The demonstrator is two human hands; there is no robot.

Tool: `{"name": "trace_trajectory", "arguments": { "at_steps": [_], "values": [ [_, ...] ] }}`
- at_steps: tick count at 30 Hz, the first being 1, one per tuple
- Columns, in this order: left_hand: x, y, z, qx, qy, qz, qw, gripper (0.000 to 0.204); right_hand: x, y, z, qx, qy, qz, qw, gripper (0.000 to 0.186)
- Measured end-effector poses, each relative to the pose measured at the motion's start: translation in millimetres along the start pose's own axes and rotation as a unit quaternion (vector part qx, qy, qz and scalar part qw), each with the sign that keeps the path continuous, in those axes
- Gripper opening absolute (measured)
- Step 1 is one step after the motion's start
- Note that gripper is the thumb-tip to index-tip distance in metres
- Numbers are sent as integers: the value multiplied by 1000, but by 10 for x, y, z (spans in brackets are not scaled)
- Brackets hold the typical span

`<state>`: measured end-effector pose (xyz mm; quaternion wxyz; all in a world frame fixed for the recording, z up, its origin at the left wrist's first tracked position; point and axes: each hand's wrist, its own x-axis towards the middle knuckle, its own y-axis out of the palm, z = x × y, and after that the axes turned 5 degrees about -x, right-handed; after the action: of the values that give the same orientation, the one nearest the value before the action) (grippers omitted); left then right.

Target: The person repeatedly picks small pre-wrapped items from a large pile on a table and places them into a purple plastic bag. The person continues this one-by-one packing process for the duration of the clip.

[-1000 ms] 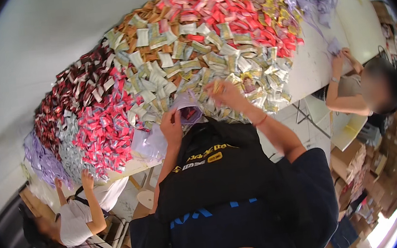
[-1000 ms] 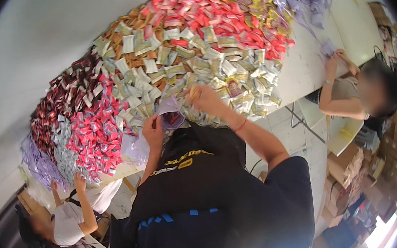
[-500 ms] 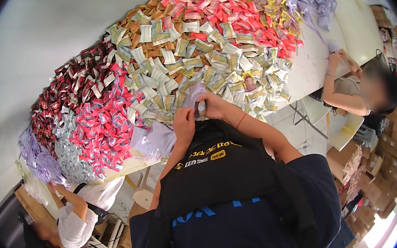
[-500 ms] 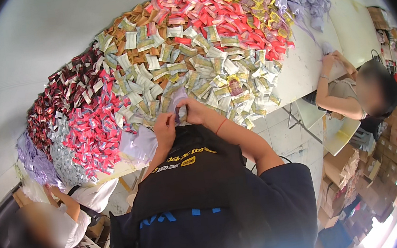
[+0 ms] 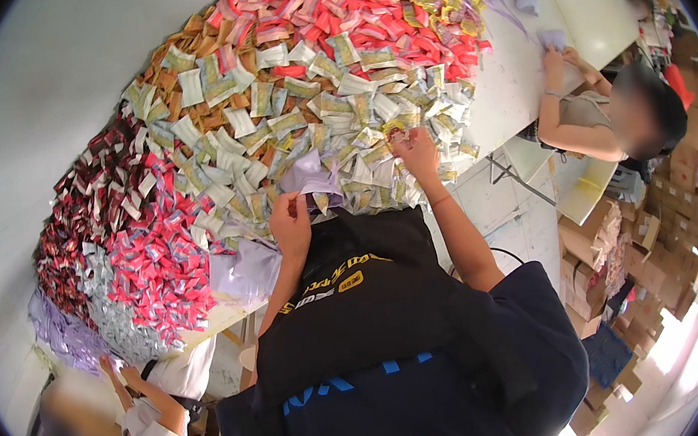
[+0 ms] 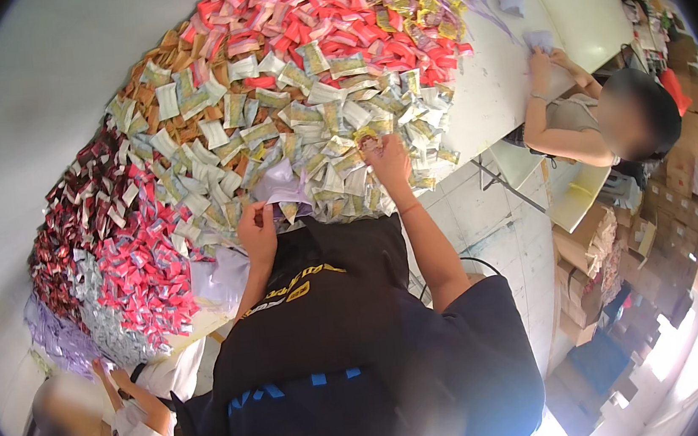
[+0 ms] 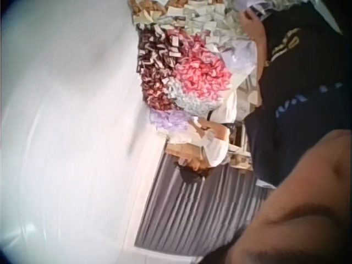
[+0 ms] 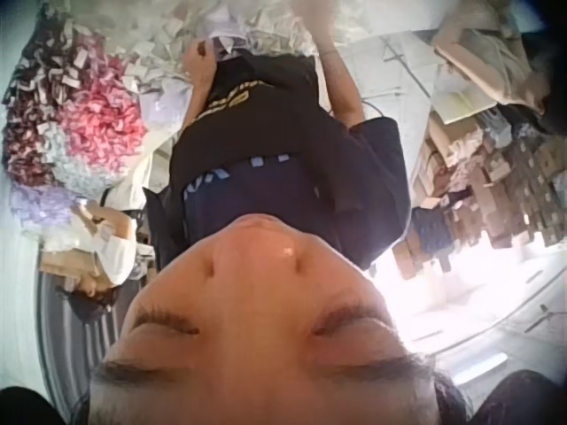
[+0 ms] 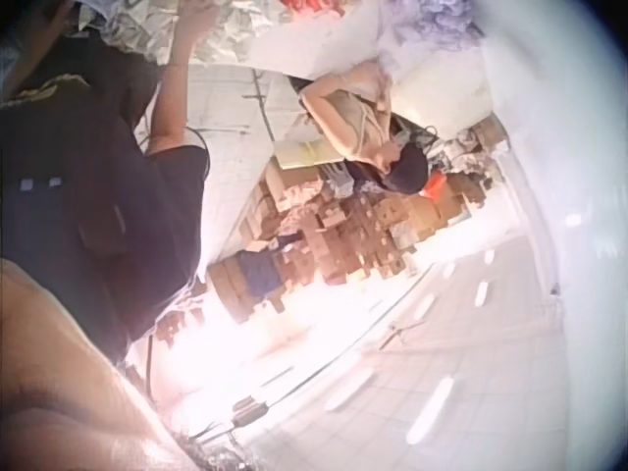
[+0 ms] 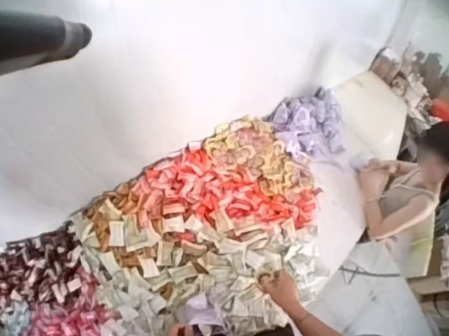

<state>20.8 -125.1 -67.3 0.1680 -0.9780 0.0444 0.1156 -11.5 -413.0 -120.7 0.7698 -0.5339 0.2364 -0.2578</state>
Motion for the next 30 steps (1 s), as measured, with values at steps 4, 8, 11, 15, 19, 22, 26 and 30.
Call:
{"name": "trace_trajectory", "arguments": {
  "at_steps": [4, 8, 11, 15, 19, 22, 26, 30],
  "values": [
    [-23, -38, 62, -2, 1, -5, 1000, 12, 77, 47, 33, 60, 5, 51, 997, 24],
    [0, -63, 11, 11, 16, -16, 1000, 12, -258, -458, 644, 300, -87, 109, 944, 22],
    [7, -33, -40, -19, 21, -2, 1000, 12, -746, -495, 941, 239, -191, 316, 898, 21],
    [-127, 39, -174, -7, 60, 59, 996, 9, -836, 11, 1135, 180, -264, 212, 924, 18],
    [-122, -31, -290, -145, -6, 31, 989, 6, -874, 82, 1352, 221, -289, 183, 913, 17],
    [-41, -77, -239, -249, -45, -11, 967, 7, -992, -348, 1617, 429, -113, 341, 829, 16],
    [-192, -5, -402, -175, 28, 70, 982, 7, -726, 56, 1374, 187, -296, 166, 922, 22],
    [-154, -107, -334, -241, -55, 55, 967, 8, -714, -279, 1423, 143, -230, 119, 955, 34]
  ]
}}
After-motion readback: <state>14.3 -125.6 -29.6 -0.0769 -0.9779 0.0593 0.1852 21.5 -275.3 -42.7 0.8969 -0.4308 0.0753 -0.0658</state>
